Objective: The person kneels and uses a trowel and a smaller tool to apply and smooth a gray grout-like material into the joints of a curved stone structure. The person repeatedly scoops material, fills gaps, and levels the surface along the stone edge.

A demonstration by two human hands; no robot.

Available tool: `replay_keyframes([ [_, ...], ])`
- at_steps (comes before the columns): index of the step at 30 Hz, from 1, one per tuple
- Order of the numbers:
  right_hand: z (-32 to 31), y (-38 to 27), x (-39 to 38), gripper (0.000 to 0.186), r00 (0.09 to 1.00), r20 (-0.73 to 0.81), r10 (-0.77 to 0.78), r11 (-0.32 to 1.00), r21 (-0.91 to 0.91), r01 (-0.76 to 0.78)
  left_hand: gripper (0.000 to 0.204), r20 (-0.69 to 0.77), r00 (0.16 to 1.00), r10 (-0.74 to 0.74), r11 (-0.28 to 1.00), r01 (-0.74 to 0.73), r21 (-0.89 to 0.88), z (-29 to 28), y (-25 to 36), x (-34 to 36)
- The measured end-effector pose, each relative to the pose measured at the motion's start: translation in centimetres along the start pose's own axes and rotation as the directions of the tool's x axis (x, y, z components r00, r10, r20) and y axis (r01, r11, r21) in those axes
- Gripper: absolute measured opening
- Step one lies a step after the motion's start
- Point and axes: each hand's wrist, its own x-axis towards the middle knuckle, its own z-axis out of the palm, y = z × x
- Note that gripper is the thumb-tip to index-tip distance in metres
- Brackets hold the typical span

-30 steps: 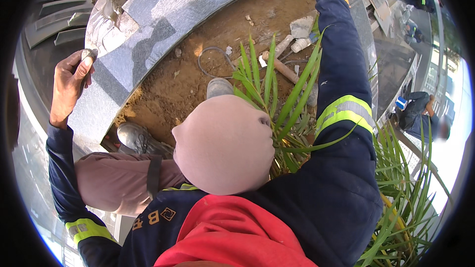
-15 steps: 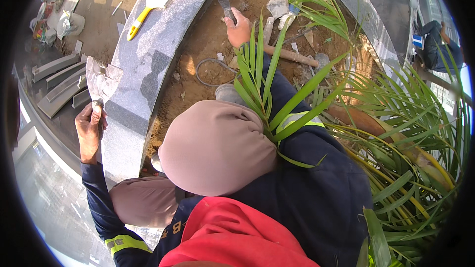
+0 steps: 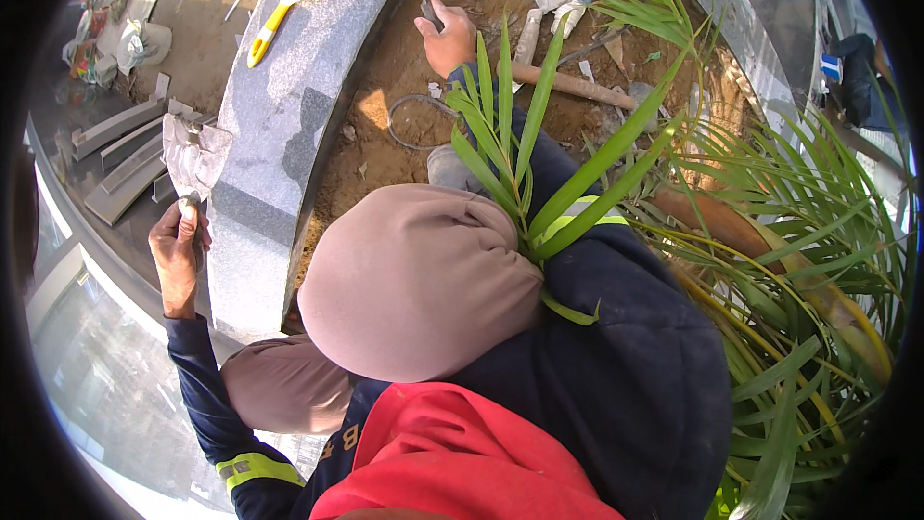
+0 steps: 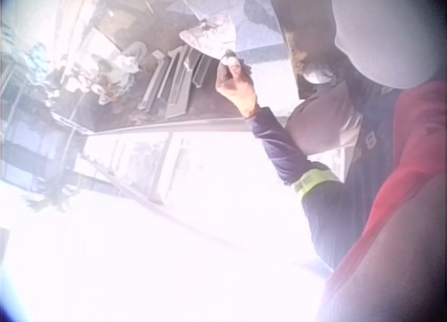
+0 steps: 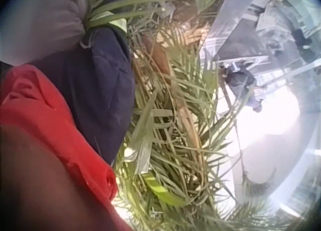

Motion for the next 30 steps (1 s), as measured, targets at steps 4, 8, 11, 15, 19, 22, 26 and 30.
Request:
replay_keyframes([
  [4,0.7,-0.8,-1.9,0.050,1.000,0.007,-0.007,1.000,0.007,0.007,0.045,0.005,1.000,-0.010,1.000,0.010,0.015,0.0,0.3,0.1],
  [8,1.1,-1.7,-4.5,0.050,0.997,0.042,-0.058,0.998,0.006,0.057,0.046,-0.004,1.000,0.027,1.000,-0.027,-0.008,0.3,0.4,0.2],
  [11,1.6,-2.4,-6.6,0.050,0.996,0.063,-0.061,0.997,0.045,0.058,0.047,-0.005,1.000,0.029,1.000,-0.029,-0.009,0.3,0.3,0.1],
  [15,1.9,-3.1,-8.8,0.052,0.992,0.090,-0.091,0.994,0.061,0.086,0.047,-0.016,1.000,-0.004,1.000,0.004,-0.001,0.4,0.5,0.0],
  [19,2.4,-3.5,-10.6,0.052,0.990,0.114,-0.080,0.995,0.076,0.071,0.046,-0.017,1.000,-0.010,1.000,0.010,0.003,0.4,0.6,0.0],
  [22,2.7,-3.8,-12.1,0.052,0.989,0.131,-0.069,0.992,0.113,0.055,0.047,-0.011,1.000,-0.001,1.000,0.001,0.005,0.2,0.4,-0.1],
  [26,3.1,-4.4,-13.4,0.053,0.986,0.139,-0.090,0.989,0.128,0.072,0.046,-0.004,1.000,0.008,1.000,-0.008,0.001,0.2,0.5,-0.2],
  [30,2.9,-5.0,-14.3,0.053,0.984,0.158,-0.087,0.987,0.145,0.064,0.045,-0.009,1.000,-0.010,1.000,0.010,0.022,0.3,0.9,-0.2],
])
